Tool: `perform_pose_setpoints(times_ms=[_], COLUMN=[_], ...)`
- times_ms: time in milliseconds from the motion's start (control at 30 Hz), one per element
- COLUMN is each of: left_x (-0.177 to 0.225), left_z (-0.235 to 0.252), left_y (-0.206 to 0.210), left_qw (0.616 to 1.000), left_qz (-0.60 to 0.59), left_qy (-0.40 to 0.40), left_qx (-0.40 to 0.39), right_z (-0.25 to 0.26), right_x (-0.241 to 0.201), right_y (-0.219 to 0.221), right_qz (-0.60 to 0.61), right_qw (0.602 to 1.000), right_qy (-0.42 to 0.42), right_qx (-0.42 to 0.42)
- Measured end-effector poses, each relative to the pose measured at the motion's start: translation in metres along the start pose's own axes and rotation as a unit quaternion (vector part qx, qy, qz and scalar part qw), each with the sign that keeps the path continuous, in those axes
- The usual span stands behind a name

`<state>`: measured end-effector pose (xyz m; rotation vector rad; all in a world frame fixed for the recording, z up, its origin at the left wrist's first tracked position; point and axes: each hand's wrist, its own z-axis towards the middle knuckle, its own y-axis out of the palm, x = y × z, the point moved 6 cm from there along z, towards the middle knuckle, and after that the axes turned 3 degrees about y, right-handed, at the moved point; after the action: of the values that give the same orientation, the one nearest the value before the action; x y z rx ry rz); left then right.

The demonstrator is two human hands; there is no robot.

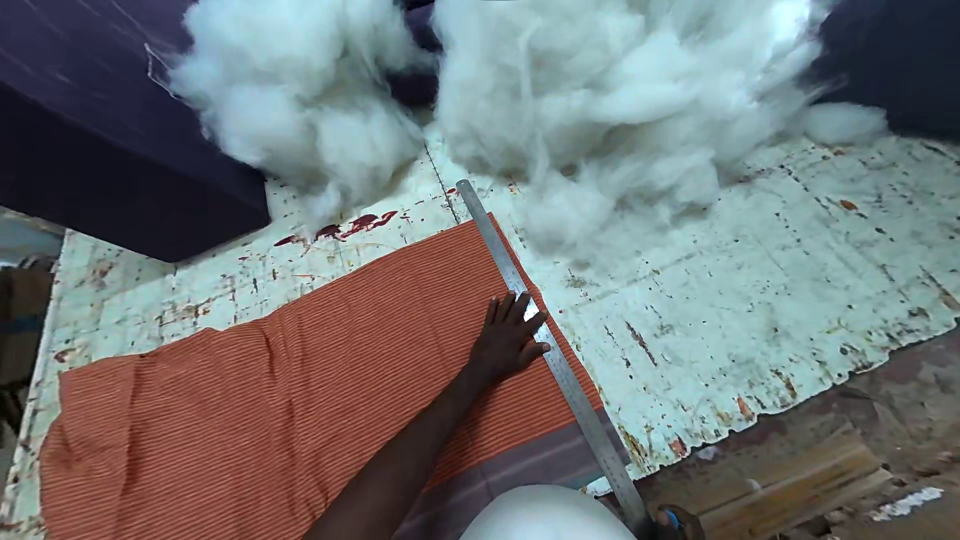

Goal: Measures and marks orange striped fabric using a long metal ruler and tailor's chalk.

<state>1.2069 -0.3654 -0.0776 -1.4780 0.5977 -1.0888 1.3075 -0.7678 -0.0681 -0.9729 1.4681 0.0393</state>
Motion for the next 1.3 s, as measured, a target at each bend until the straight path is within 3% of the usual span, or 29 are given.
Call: perform_pose_setpoints(times_ms=[133, 300, 500, 567, 700, 867, 967, 1100, 1300], left_x=[0.001, -0.003, -0.005, -0.007, -0.012, -0.011, -0.020, -0.022, -0.023], left_z=[-0.001, 0.000, 0.001, 0.004, 0.019, 0.039, 0.040, 0.041, 0.038], left_y=[0.001, 0.003, 0.002, 0.001, -0.009, -0.022, -0.020, -0.017, -0.016], left_qw=[1.000, 1.000, 1.000, 1.000, 0.999, 0.982, 0.971, 0.973, 0.975], left_qz=[0.011, 0.022, 0.010, 0.009, -0.004, -0.002, -0.002, 0.013, -0.004], left_qy=[0.001, -0.003, -0.022, -0.022, -0.037, -0.155, -0.197, -0.188, -0.183], left_qx=[-0.001, 0.018, 0.009, 0.005, 0.018, -0.105, -0.135, -0.134, -0.124], right_z=[-0.004, -0.002, -0.001, 0.010, 0.064, 0.156, 0.213, 0.264, 0.277], right_x=[0.036, 0.015, 0.022, 0.022, -0.044, -0.158, -0.206, -0.225, -0.222], right_y=[-0.001, -0.003, -0.005, -0.008, 0.013, 0.105, 0.168, 0.219, 0.232], right_qz=[0.010, 0.007, 0.043, 0.051, 0.012, -0.007, -0.045, -0.106, -0.150], right_qw=[0.999, 1.000, 0.999, 0.996, 0.977, 0.946, 0.941, 0.943, 0.933], right_qy=[-0.049, -0.020, -0.029, -0.075, -0.210, -0.291, -0.270, -0.237, -0.257], right_qx=[0.020, -0.005, -0.003, 0.017, -0.041, -0.140, -0.202, -0.206, -0.204])
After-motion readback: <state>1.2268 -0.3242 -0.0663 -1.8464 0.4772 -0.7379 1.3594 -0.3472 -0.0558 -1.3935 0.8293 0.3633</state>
